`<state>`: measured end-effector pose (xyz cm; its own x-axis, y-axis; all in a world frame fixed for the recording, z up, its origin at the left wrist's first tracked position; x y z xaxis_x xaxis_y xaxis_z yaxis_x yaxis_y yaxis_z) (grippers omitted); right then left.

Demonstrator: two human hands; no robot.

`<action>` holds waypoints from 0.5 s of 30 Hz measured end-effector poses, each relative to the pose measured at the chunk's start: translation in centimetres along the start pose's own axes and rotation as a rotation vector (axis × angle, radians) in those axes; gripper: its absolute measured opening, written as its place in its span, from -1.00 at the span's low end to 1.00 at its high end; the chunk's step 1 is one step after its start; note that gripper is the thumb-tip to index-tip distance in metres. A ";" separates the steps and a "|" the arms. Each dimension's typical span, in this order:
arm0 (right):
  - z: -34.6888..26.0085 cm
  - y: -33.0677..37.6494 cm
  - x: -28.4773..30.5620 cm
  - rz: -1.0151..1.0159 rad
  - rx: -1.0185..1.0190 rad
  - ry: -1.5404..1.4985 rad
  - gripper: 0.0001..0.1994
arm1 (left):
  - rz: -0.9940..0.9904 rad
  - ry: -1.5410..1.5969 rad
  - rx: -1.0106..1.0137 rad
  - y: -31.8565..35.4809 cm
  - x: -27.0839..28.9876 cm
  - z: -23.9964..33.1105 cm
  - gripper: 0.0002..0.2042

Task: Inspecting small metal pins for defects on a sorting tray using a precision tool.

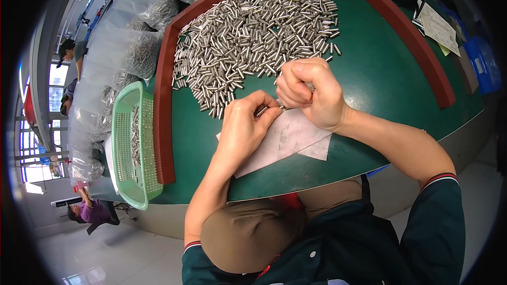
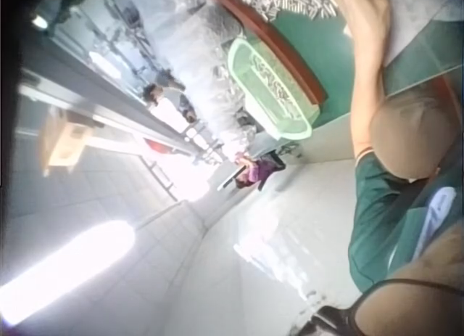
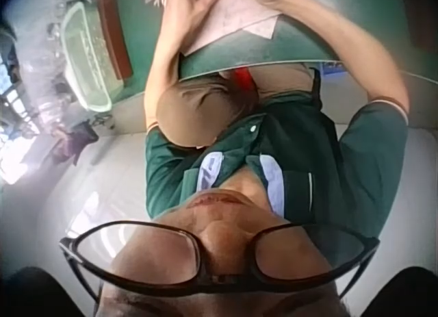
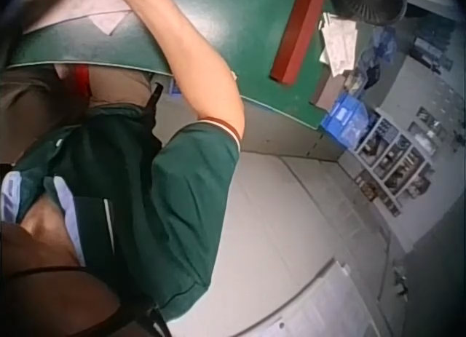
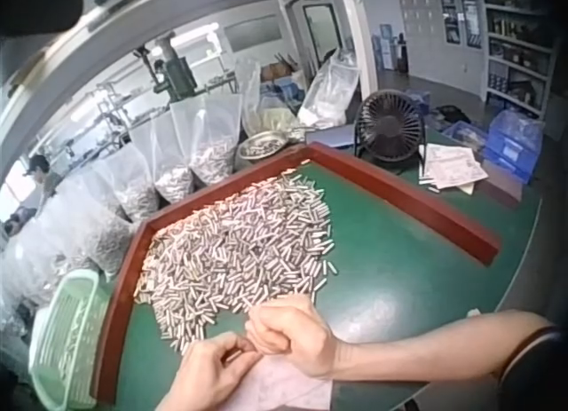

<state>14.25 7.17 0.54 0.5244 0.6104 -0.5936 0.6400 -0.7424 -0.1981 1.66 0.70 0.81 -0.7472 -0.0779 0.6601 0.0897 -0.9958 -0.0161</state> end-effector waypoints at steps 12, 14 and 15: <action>0.0 0.1 0.1 -0.005 -0.023 -0.011 -0.65 | 0.007 0.235 0.005 0.0 0.6 0.0 -0.86; -0.1 0.1 0.3 -0.017 -0.027 -0.039 -0.65 | -0.172 1.079 0.265 -0.2 1.3 -0.5 -0.85; -0.2 0.0 0.3 -0.025 -0.018 -0.071 -0.66 | -0.275 1.302 0.203 -0.6 1.7 -1.0 -0.84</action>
<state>14.53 7.37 0.47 0.4678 0.6069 -0.6425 0.6626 -0.7219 -0.1996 -0.31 1.12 1.14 -0.8242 0.0209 -0.5660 -0.1526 -0.9706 0.1863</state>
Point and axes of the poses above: each hand's wrist, its own y-axis away from the middle knuckle, its own x-axis out of the back of the hand, z = x × y, the point moved 2 cm from there along -y, towards the middle knuckle, and after that the axes turned 3 degrees about z, right-handed, at the moved point
